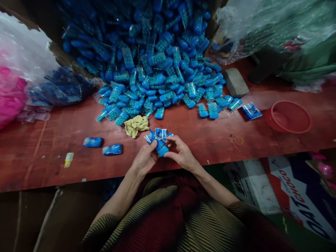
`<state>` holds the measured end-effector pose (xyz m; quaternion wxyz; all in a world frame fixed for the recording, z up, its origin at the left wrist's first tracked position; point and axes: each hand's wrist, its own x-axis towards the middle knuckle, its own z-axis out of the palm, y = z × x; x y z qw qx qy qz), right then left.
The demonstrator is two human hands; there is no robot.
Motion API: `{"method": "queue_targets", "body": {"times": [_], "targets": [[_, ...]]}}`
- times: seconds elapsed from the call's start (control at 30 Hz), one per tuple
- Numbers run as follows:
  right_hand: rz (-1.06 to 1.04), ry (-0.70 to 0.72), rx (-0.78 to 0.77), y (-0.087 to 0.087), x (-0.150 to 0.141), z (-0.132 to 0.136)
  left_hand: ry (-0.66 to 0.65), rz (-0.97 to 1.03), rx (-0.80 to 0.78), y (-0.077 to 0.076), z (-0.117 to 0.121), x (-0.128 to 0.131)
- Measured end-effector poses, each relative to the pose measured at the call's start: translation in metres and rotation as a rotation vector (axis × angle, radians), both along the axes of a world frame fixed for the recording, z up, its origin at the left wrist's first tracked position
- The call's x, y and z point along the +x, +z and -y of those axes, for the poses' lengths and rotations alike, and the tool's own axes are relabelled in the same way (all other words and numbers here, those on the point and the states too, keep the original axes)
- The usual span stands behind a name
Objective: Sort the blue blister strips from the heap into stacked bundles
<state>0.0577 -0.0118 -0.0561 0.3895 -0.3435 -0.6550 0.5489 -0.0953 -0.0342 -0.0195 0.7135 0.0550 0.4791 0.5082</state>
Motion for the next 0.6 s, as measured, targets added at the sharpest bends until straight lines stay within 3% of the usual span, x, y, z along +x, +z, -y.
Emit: {"method": "queue_targets", "body": {"times": [0.1,0.23,0.33,0.47,0.6], "targets": [[-0.033,0.077,-0.054,0.002,0.005,-0.008,-0.131,0.096,0.056,-0.005,0.003,-0.006],[-0.14,0.354,-0.292,0.007,0.01,-0.013,-0.306,0.247,0.157,-0.013,0.005,-0.013],[-0.213,0.465,-0.441,0.009,0.01,-0.012,-0.394,0.3,0.214,-0.019,0.006,-0.015],[-0.24,0.477,-0.475,0.009,0.01,-0.009,-0.443,0.31,0.227,-0.019,0.008,-0.014],[-0.256,0.419,-0.422,0.009,0.01,-0.008,-0.361,0.262,0.206,-0.013,0.012,-0.004]]}}
